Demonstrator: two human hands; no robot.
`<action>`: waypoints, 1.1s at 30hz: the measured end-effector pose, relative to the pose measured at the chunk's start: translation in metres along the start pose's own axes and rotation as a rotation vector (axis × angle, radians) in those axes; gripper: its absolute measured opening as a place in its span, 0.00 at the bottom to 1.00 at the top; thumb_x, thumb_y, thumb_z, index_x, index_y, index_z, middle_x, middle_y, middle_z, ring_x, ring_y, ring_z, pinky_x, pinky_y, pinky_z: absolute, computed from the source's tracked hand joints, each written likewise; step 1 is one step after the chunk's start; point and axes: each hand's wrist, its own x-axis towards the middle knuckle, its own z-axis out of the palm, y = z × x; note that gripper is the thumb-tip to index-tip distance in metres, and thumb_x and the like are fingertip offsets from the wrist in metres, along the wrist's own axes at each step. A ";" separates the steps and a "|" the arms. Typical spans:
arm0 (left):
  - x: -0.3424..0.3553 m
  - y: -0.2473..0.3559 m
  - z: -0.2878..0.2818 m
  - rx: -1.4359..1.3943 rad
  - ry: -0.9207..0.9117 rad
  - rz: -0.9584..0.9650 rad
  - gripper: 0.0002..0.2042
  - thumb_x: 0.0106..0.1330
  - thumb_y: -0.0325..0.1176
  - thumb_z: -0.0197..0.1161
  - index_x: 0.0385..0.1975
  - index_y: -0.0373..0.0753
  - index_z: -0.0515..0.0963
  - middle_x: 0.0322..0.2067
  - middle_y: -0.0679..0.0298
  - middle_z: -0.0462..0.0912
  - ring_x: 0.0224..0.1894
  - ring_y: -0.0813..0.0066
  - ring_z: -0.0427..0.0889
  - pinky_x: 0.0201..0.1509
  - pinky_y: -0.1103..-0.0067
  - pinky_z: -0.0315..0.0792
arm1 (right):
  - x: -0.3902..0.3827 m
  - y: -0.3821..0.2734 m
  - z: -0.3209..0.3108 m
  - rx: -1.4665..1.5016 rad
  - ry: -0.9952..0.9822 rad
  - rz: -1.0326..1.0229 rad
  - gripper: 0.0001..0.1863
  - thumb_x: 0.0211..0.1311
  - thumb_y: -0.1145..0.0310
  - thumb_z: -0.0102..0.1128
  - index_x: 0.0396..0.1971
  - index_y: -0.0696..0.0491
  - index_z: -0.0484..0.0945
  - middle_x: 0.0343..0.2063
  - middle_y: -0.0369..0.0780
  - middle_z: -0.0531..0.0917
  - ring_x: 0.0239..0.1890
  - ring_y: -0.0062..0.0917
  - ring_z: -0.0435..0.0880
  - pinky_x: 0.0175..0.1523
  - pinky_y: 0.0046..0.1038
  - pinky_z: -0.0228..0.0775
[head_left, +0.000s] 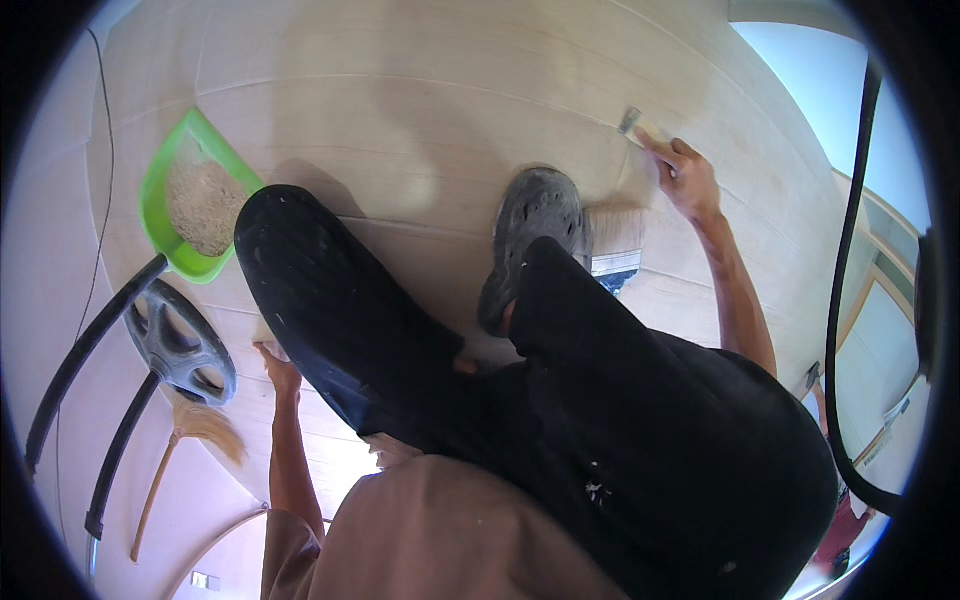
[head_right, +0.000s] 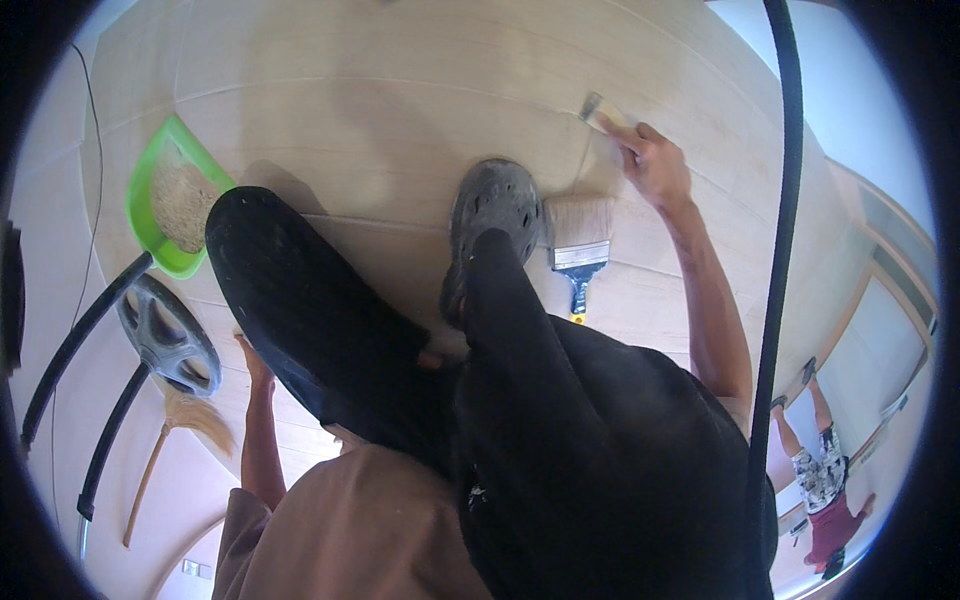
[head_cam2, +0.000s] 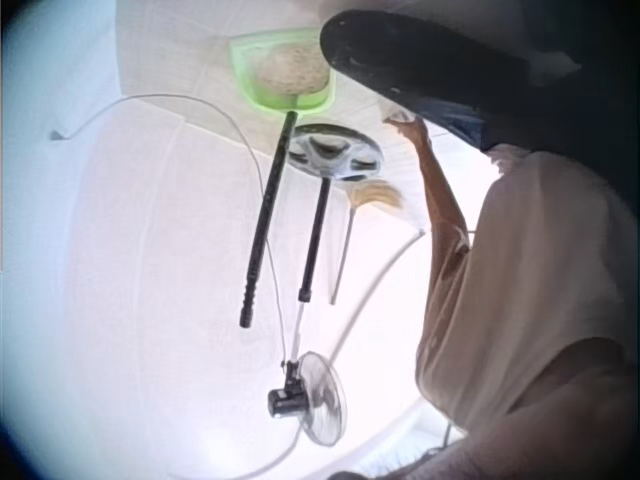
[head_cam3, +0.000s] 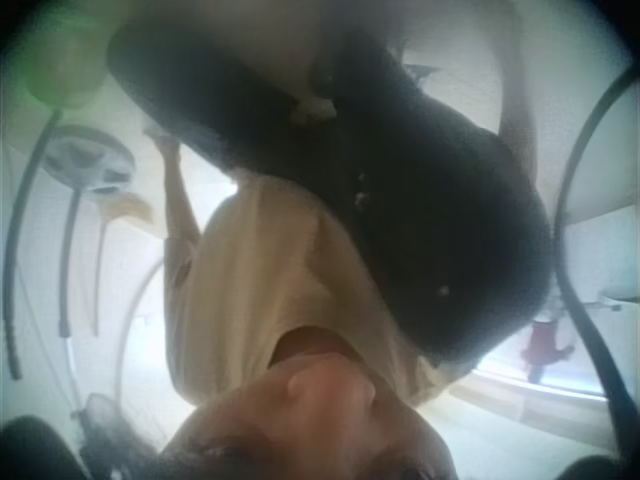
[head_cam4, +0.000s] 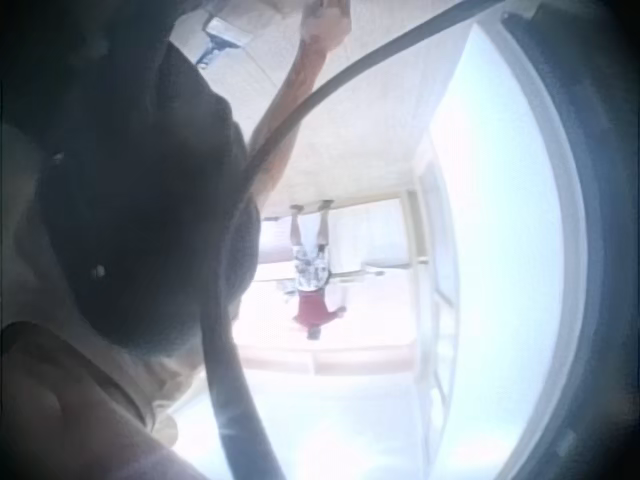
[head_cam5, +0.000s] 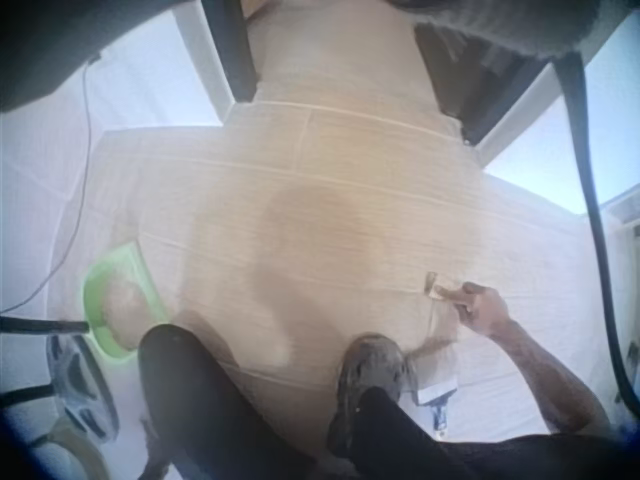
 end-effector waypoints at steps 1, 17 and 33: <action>0.005 0.002 0.002 -0.064 -0.016 0.009 0.60 0.63 0.57 0.71 0.79 0.35 0.32 0.75 0.32 0.51 0.76 0.34 0.55 0.81 0.59 0.50 | -0.008 0.012 -0.009 -0.021 -0.017 0.020 0.27 0.65 0.72 0.64 0.61 0.28 0.81 0.25 0.40 0.79 0.24 0.35 0.82 0.34 0.41 0.76; -0.002 0.012 0.000 -0.061 0.055 0.026 0.57 0.63 0.53 0.72 0.79 0.35 0.37 0.73 0.35 0.57 0.75 0.38 0.60 0.79 0.62 0.57 | 0.025 -0.022 -0.011 -0.106 -0.040 -0.088 0.30 0.62 0.72 0.65 0.61 0.27 0.81 0.27 0.39 0.82 0.27 0.35 0.86 0.36 0.39 0.82; -0.001 0.029 -0.003 -0.060 0.055 -0.006 0.58 0.60 0.51 0.75 0.79 0.34 0.39 0.70 0.34 0.63 0.73 0.39 0.64 0.77 0.62 0.60 | 0.022 -0.039 0.005 -0.050 -0.010 -0.079 0.28 0.65 0.68 0.64 0.63 0.25 0.79 0.28 0.42 0.81 0.28 0.39 0.85 0.38 0.42 0.81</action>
